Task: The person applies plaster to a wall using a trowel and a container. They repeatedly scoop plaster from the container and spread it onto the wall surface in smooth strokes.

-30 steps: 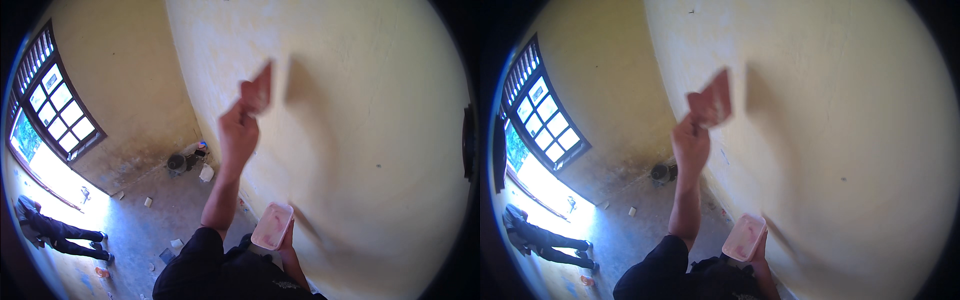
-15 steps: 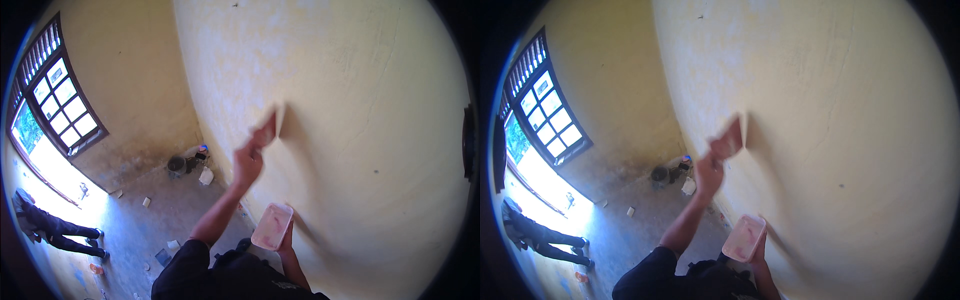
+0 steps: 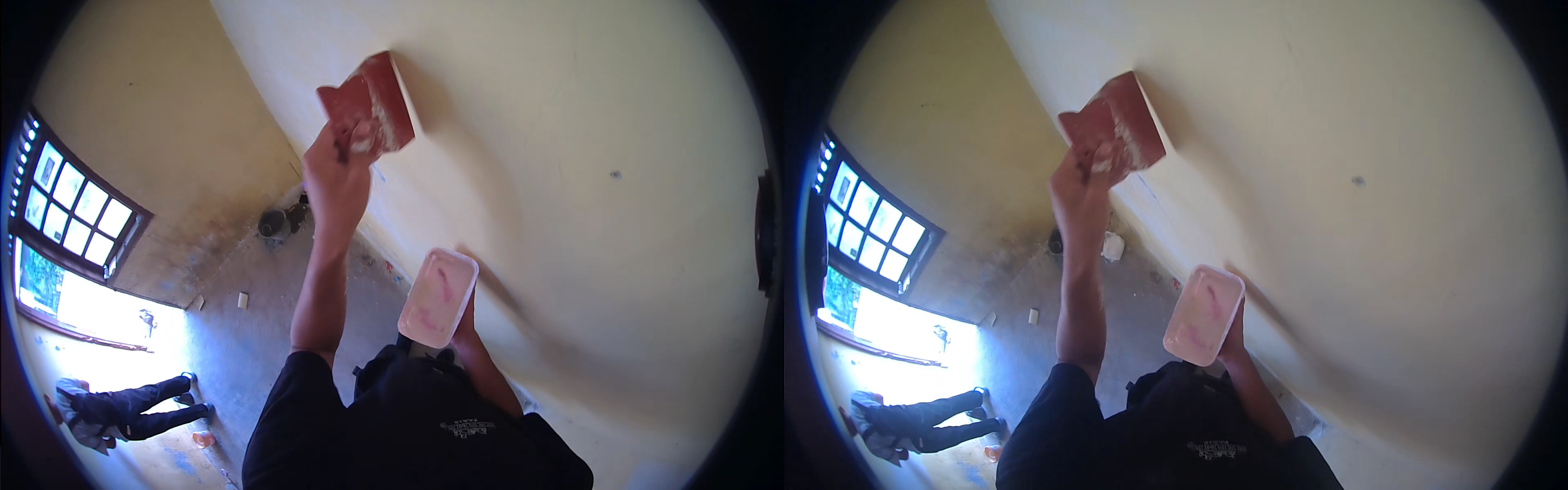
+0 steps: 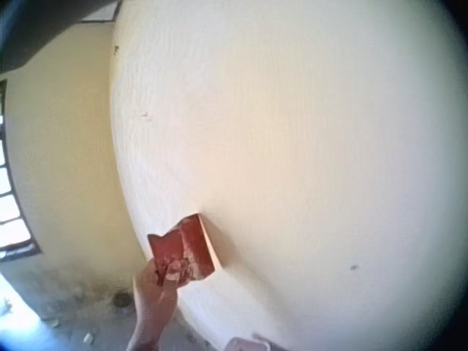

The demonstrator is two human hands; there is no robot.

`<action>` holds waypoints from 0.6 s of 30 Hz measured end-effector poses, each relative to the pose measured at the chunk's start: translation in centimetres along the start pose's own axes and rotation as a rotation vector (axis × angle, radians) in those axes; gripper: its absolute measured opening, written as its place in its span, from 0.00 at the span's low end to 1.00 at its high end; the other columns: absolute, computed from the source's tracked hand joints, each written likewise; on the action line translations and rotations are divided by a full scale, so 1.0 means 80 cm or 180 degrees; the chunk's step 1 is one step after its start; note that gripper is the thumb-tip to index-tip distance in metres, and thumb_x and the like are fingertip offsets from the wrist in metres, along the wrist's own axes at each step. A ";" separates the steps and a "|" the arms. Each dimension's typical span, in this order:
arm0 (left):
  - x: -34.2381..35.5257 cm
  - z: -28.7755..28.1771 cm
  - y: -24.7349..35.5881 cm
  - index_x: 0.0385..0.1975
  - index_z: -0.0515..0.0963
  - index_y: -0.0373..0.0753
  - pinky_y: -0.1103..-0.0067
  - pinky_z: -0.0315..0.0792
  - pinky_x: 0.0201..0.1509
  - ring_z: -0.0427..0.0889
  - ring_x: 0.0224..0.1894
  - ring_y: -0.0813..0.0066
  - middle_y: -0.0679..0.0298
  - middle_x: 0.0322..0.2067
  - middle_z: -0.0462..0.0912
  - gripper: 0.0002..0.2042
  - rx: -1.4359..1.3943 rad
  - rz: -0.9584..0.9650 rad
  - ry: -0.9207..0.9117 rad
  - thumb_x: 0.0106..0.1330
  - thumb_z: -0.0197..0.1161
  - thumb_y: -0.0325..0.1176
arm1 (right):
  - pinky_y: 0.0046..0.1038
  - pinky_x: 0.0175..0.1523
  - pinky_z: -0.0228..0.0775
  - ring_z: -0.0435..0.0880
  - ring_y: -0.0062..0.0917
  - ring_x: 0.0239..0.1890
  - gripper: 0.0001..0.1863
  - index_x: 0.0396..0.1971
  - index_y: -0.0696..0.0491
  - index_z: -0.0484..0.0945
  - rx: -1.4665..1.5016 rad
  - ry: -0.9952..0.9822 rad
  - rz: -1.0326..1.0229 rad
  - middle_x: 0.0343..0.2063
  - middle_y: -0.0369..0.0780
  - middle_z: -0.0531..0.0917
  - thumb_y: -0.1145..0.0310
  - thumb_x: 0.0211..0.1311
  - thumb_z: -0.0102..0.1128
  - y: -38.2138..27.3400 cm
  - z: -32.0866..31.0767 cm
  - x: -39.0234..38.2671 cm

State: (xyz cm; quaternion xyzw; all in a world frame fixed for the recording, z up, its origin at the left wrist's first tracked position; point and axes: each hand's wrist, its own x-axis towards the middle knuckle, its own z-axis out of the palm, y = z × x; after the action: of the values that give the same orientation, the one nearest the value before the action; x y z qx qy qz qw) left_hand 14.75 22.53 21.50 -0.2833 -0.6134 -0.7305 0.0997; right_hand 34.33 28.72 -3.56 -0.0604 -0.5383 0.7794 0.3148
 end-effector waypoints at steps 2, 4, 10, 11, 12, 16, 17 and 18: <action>-0.041 -0.019 -0.005 0.39 0.80 0.31 0.83 0.69 0.29 0.74 0.27 0.87 0.69 0.25 0.81 0.07 -0.0264 -0.0446 -0.0153 0.69 0.61 0.29 | 0.40 0.66 0.68 0.71 0.35 0.63 0.33 0.69 0.47 0.57 0.2020 -0.0075 0.0665 0.63 0.39 0.68 0.58 0.69 0.59 -0.015 0.006 0.008; -0.086 -0.053 -0.032 0.39 0.80 0.31 0.85 0.68 0.29 0.73 0.27 0.88 0.71 0.25 0.80 0.07 0.0153 -0.0909 -0.0553 0.69 0.61 0.29 | 0.39 0.65 0.69 0.72 0.33 0.62 0.30 0.69 0.45 0.58 0.1797 -0.0069 0.0688 0.62 0.39 0.69 0.56 0.71 0.55 -0.011 0.005 -0.001; -0.215 -0.071 -0.069 0.28 0.76 0.31 0.77 0.63 0.23 0.71 0.22 0.84 0.63 0.18 0.73 0.10 0.1225 -0.1724 -0.1278 0.68 0.62 0.31 | 0.38 0.67 0.67 0.72 0.28 0.63 0.27 0.68 0.47 0.60 0.1596 0.0008 0.0857 0.62 0.38 0.70 0.53 0.75 0.47 0.031 -0.026 -0.003; -0.227 -0.066 -0.055 0.27 0.75 0.31 0.74 0.62 0.23 0.71 0.20 0.80 0.61 0.18 0.72 0.10 0.1397 -0.1684 -0.1394 0.68 0.62 0.31 | 0.38 0.67 0.66 0.71 0.28 0.63 0.27 0.68 0.48 0.61 0.1954 0.0022 0.1032 0.62 0.38 0.70 0.52 0.75 0.45 0.040 -0.032 -0.004; -0.240 -0.062 -0.046 0.26 0.74 0.31 0.72 0.62 0.23 0.72 0.19 0.76 0.58 0.17 0.72 0.11 0.1571 -0.1651 -0.1493 0.67 0.62 0.31 | 0.36 0.69 0.63 0.71 0.27 0.63 0.29 0.67 0.50 0.62 0.2000 -0.0116 0.1112 0.62 0.38 0.71 0.46 0.76 0.37 0.032 -0.030 -0.001; -0.275 -0.065 -0.070 0.29 0.75 0.31 0.63 0.68 0.28 0.74 0.23 0.44 0.48 0.22 0.76 0.08 0.1847 -0.1439 -0.1414 0.64 0.62 0.30 | 0.34 0.69 0.63 0.72 0.27 0.63 0.34 0.67 0.50 0.63 0.2440 0.0118 0.1713 0.63 0.39 0.71 0.40 0.75 0.31 0.076 -0.038 -0.004; -0.281 -0.069 -0.077 0.31 0.76 0.32 0.62 0.69 0.29 0.76 0.24 0.44 0.48 0.22 0.77 0.07 0.1873 -0.1453 -0.1370 0.64 0.62 0.30 | 0.33 0.69 0.63 0.72 0.26 0.63 0.36 0.67 0.50 0.63 0.2690 0.0068 0.1820 0.63 0.39 0.71 0.38 0.74 0.30 0.085 -0.037 -0.008; -0.285 -0.072 -0.085 0.32 0.76 0.33 0.61 0.70 0.30 0.77 0.26 0.44 0.48 0.23 0.77 0.07 0.1888 -0.1436 -0.1291 0.64 0.61 0.31 | 0.33 0.69 0.63 0.72 0.26 0.63 0.37 0.67 0.50 0.63 0.2695 0.0122 0.1911 0.63 0.39 0.71 0.37 0.74 0.30 0.085 -0.029 -0.003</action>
State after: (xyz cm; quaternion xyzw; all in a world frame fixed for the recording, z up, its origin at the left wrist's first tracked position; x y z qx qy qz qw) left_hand 28.41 13.96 3.01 -0.2390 -0.8508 -0.4553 -0.1082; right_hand 32.60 28.96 -10.53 -0.0937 -0.1289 0.9836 0.0841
